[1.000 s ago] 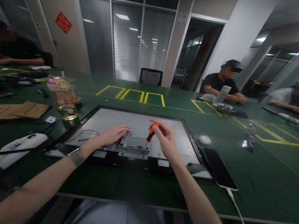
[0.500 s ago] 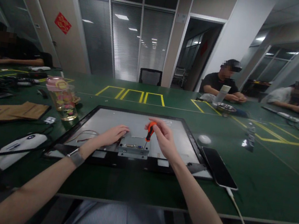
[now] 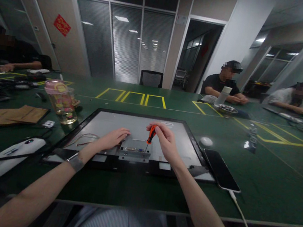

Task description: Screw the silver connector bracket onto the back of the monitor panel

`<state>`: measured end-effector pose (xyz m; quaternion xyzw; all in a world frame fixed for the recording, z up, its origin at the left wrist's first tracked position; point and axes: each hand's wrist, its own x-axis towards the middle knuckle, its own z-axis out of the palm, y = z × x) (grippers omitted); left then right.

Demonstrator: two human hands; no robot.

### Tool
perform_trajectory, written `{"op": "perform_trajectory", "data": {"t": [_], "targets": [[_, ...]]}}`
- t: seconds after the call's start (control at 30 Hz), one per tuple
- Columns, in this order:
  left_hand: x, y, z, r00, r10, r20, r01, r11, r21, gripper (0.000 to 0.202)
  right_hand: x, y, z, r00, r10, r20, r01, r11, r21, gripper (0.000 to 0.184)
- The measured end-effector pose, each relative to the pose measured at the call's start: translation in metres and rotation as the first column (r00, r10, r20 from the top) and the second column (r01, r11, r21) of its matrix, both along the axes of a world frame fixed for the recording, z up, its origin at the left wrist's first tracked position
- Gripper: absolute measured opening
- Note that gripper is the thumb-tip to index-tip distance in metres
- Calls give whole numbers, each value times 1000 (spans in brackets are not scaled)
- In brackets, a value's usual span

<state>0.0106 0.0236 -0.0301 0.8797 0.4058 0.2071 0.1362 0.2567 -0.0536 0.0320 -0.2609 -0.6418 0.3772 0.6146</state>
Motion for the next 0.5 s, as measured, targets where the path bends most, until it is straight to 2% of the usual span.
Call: {"op": "perform_trajectory", "data": {"t": [0.1, 0.23, 0.4, 0.5], "targets": [[0, -1, 0, 1000, -2, -2, 2, 1000, 11, 38, 0, 1, -1, 999, -43, 25, 42, 999, 33, 16], [0, 0, -1, 1000, 2, -7, -2, 1000, 16, 39, -2, 2, -5, 999, -41, -5, 41, 999, -20, 20], [-1, 2, -3, 1000, 3, -14, -2, 1000, 11, 38, -3, 5, -10, 965, -250, -84, 252, 968, 17, 17], [-1, 2, -3, 1000, 2, -15, -2, 1000, 9, 39, -2, 5, -9, 960, -273, -53, 276, 960, 41, 11]]}}
